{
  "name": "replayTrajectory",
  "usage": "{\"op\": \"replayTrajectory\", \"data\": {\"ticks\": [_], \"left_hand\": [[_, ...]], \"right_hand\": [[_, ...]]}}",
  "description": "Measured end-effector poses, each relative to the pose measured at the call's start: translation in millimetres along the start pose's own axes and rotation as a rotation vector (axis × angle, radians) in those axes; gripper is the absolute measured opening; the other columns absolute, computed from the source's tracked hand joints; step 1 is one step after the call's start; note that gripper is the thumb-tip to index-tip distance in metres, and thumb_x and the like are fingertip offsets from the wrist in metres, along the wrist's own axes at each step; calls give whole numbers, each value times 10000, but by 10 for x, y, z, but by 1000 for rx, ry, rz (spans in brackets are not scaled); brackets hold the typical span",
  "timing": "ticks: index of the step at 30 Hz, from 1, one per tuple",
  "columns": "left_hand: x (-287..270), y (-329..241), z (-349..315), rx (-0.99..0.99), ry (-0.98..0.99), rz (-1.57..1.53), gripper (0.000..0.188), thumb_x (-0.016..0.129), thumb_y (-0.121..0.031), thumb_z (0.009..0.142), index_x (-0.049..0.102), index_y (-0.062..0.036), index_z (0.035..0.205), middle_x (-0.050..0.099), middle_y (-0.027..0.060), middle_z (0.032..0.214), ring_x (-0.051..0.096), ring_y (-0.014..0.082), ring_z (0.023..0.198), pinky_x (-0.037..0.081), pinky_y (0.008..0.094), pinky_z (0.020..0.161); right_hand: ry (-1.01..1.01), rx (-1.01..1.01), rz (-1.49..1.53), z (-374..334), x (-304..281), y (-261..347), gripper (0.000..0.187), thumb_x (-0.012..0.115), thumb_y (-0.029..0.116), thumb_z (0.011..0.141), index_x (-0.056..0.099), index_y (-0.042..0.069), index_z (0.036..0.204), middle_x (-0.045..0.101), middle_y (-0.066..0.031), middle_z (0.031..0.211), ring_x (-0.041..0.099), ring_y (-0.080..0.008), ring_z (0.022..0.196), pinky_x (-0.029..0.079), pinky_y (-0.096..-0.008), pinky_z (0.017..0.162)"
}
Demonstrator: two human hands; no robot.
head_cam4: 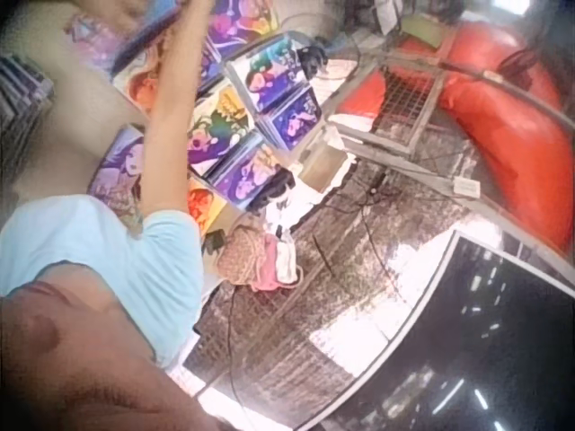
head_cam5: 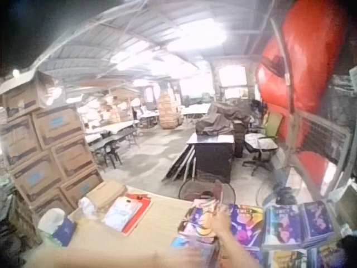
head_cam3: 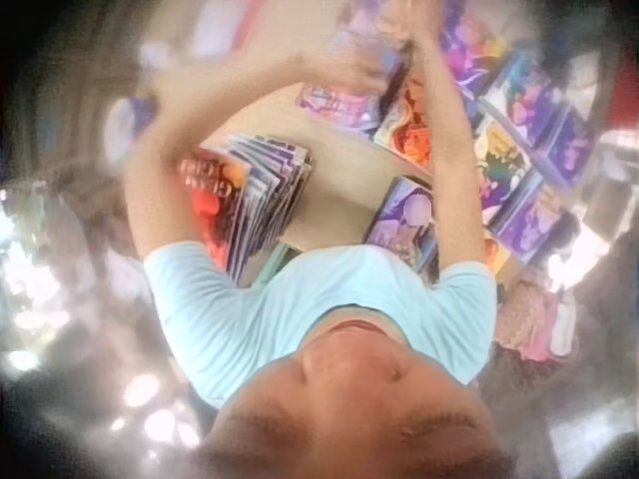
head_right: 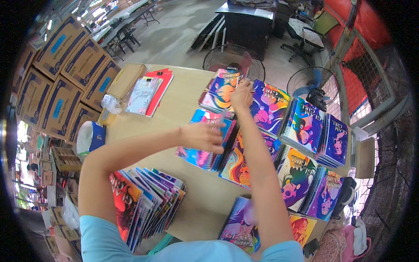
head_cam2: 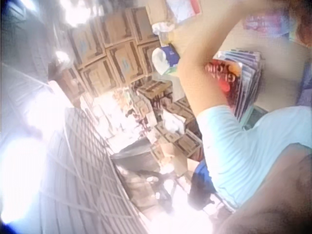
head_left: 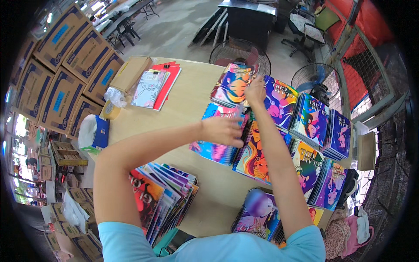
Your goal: The person walks through a warehouse and approaches a table with stacks of notebooks. They pick up, flip through, and arrange the notebooks into neat piles on the table.
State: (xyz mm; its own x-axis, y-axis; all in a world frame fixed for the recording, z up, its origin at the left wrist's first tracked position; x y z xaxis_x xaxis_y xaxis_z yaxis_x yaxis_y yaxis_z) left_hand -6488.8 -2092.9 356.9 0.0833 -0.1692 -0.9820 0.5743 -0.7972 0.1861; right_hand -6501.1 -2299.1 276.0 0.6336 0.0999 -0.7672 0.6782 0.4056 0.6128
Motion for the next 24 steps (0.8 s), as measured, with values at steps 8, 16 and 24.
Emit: {"op": "replayTrajectory", "data": {"ticks": [8,16,24], "left_hand": [[-2973,-929,-1278,-1173,-713,-703,410,561,-246,899,501,39,1188,605,57,996,554,115,876,454,279,788],[-1758,-2493,-2879,-1573,-612,-1197,502,554,-158,898,383,-12,1346,489,90,1266,460,173,1146,346,299,992],[-1814,-2298,-2681,-1813,-565,-1291,808,381,-636,867,210,-97,1445,156,109,1507,186,263,1368,147,420,1104]], "right_hand": [[-331,-493,587,-1530,-2226,677,555,442,-35,767,339,-24,1312,451,-190,1233,460,-259,1150,399,-341,950],[144,-200,1620,-3641,-2433,1725,720,525,-45,704,285,-26,1382,352,-127,1389,376,-214,1263,229,-343,1091],[88,-349,813,-4405,-1678,1889,794,646,79,743,227,52,1416,98,-283,1452,149,-419,1340,142,-497,1082]]}}
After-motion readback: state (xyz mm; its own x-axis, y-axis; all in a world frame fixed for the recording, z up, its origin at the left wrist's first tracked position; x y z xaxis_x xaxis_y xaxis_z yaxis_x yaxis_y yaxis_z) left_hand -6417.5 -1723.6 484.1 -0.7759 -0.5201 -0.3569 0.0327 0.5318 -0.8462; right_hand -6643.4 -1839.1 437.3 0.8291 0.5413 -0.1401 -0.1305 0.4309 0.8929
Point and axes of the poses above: each hand's wrist, its own z-axis towards the middle knuckle, its own x-axis out of the palm, y = z × x, the point moved 3 cm from there along z, towards the middle knuckle
